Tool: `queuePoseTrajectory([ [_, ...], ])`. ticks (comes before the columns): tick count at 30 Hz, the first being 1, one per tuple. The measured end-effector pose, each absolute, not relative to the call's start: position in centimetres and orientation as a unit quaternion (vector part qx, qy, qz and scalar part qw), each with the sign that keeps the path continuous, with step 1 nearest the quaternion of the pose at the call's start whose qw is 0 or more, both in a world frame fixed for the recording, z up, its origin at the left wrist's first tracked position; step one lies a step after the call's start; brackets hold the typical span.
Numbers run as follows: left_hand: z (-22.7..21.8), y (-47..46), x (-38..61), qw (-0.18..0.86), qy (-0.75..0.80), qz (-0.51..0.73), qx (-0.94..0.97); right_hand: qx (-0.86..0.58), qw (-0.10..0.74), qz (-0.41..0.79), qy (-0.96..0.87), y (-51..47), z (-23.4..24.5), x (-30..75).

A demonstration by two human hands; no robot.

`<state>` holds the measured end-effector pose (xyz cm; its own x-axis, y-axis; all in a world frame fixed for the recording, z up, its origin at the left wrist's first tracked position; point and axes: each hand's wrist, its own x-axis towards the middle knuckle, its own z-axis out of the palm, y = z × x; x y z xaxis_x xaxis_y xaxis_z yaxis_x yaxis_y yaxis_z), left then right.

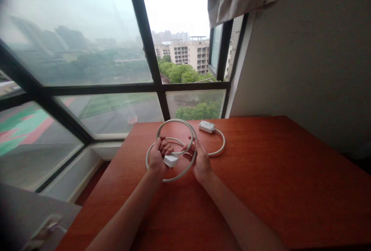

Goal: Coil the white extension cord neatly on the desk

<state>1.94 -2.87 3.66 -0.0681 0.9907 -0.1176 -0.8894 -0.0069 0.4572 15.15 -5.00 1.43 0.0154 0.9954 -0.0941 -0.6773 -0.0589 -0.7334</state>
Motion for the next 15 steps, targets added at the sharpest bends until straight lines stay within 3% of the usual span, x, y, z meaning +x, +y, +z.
queuePoseTrajectory([
  [7,3.0,-3.2,3.5,0.671,0.250,0.698,0.010,-0.315,0.667,0.582,-0.342,-5.3,0.9,14.1],
  [15,3.2,-3.1,2.9,0.669,0.280,0.689,0.000,-0.319,0.631,0.546,-0.450,-5.9,0.4,12.8],
])
